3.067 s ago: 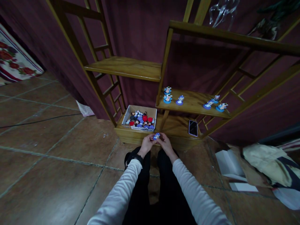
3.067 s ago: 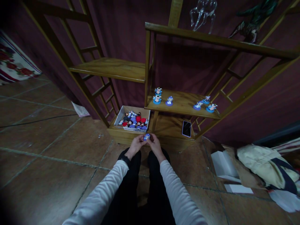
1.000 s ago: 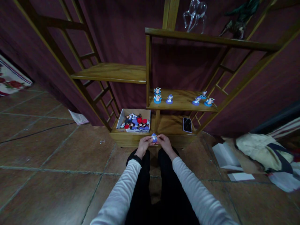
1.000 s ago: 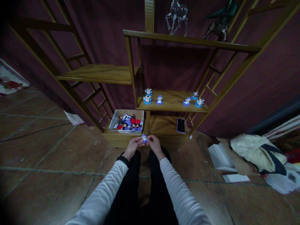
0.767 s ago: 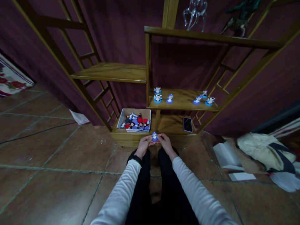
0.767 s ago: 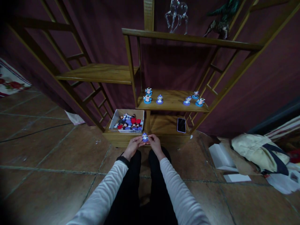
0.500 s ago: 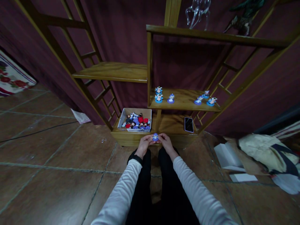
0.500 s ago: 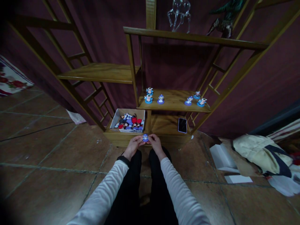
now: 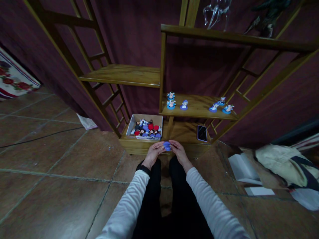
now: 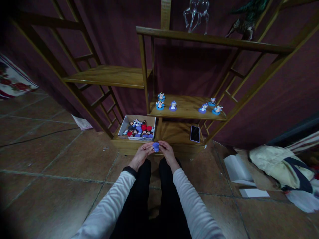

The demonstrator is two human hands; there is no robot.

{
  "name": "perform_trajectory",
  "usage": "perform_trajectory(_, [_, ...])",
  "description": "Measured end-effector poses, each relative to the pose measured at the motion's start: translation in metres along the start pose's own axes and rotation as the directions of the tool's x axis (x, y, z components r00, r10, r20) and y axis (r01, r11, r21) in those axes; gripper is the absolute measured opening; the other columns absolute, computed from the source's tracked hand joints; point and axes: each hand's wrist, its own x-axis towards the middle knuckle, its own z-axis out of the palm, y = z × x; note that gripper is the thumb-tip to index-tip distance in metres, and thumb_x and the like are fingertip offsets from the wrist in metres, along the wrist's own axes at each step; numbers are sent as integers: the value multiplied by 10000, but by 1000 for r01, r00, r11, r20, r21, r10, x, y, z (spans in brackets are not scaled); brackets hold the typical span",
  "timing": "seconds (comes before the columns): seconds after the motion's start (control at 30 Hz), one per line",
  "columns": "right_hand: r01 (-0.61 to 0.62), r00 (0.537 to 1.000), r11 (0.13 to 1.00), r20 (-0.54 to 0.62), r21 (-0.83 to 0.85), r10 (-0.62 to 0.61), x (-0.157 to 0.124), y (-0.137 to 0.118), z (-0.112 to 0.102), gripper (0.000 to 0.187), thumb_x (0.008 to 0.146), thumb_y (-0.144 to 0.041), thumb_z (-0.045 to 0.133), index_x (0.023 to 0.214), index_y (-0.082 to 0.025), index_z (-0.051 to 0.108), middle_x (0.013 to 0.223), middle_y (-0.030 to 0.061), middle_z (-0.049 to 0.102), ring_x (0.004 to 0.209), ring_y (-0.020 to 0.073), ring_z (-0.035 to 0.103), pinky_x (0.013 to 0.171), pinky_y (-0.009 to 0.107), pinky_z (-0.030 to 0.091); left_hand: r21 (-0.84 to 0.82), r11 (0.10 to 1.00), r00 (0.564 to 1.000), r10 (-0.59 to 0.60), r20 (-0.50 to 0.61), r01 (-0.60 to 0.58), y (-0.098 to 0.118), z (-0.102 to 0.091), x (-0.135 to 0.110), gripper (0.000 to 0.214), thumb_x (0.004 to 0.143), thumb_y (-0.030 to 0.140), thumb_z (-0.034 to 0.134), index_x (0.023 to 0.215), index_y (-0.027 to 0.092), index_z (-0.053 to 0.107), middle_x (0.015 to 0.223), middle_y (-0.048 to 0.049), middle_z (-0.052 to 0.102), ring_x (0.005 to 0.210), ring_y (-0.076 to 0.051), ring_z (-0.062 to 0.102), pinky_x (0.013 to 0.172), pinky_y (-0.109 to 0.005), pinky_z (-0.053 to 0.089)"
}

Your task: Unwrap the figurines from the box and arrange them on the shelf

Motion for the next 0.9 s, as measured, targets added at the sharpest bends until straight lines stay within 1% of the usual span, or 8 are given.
perform_trajectory(0.1, [2, 1000, 1000, -4, 10, -2, 0, 1, -1, 343, 654, -380, 679, 956, -218, 647, 964, 31, 668, 844, 171, 611, 746, 291, 496, 1, 1000, 1000, -21, -12, 21, 0, -1, 1, 389, 557, 213, 801, 910, 100, 684, 861, -117, 710, 796, -200, 655, 823, -360, 486])
perform_trajectory(0.3, [-4, 1000, 1000, -10, -23, 4, 1, 3, 1, 319, 657, -396, 672, 912, -206, 650, 934, 30, 671, 823, 169, 613, 733, 294, 509, 0, 998, 997, -64, -49, 64, 0, -2, 2, 351, 544, 183, 805, 864, 93, 692, 781, -95, 711, 722, -176, 656, 776, -334, 508])
perform_trajectory(0.47, [-17, 1000, 999, -20, -43, 16, 2, 6, 7, 365, 681, -407, 641, 997, -227, 612, 965, 31, 650, 765, 158, 613, 630, 266, 533, 14, 994, 992, -106, -72, 107, -2, -5, 6, 274, 601, 194, 773, 845, 99, 691, 784, -92, 702, 694, -148, 649, 700, -269, 518])
perform_trajectory(0.6, [-28, 999, 995, -18, -96, 27, 4, 13, 8, 354, 700, -409, 611, 1001, -223, 612, 956, 30, 648, 706, 140, 614, 609, 261, 537, 15, 997, 990, -78, -122, 80, -6, -7, 8, 255, 628, 204, 754, 857, 119, 681, 793, -79, 694, 674, -130, 639, 658, -246, 519])
perform_trajectory(0.7, [-33, 999, 991, -1, -131, 34, 5, 16, 7, 383, 687, -398, 626, 1031, -230, 613, 988, 28, 645, 737, 146, 624, 623, 269, 544, 32, 998, 988, -40, -150, 46, -8, -7, 8, 287, 622, 209, 757, 887, 139, 673, 814, -67, 692, 666, -122, 632, 644, -243, 518])
perform_trajectory(0.83, [-40, 999, 984, 1, -176, 40, 5, 16, 5, 422, 675, -395, 649, 1063, -231, 607, 1049, 34, 631, 812, 162, 626, 652, 274, 550, 73, 997, 989, -21, -147, 32, -9, -7, 7, 285, 620, 239, 754, 876, 137, 681, 801, -67, 689, 665, -123, 627, 655, -250, 512])
perform_trajectory(0.9, [-54, 999, 981, -13, -187, 52, 5, 16, 5, 414, 686, -413, 638, 1052, -221, 609, 1028, 37, 636, 808, 165, 628, 650, 282, 554, 92, 995, 994, -27, -110, 37, -8, -6, 6, 307, 612, 244, 757, 890, 134, 686, 826, -73, 691, 677, -124, 627, 666, -250, 504])
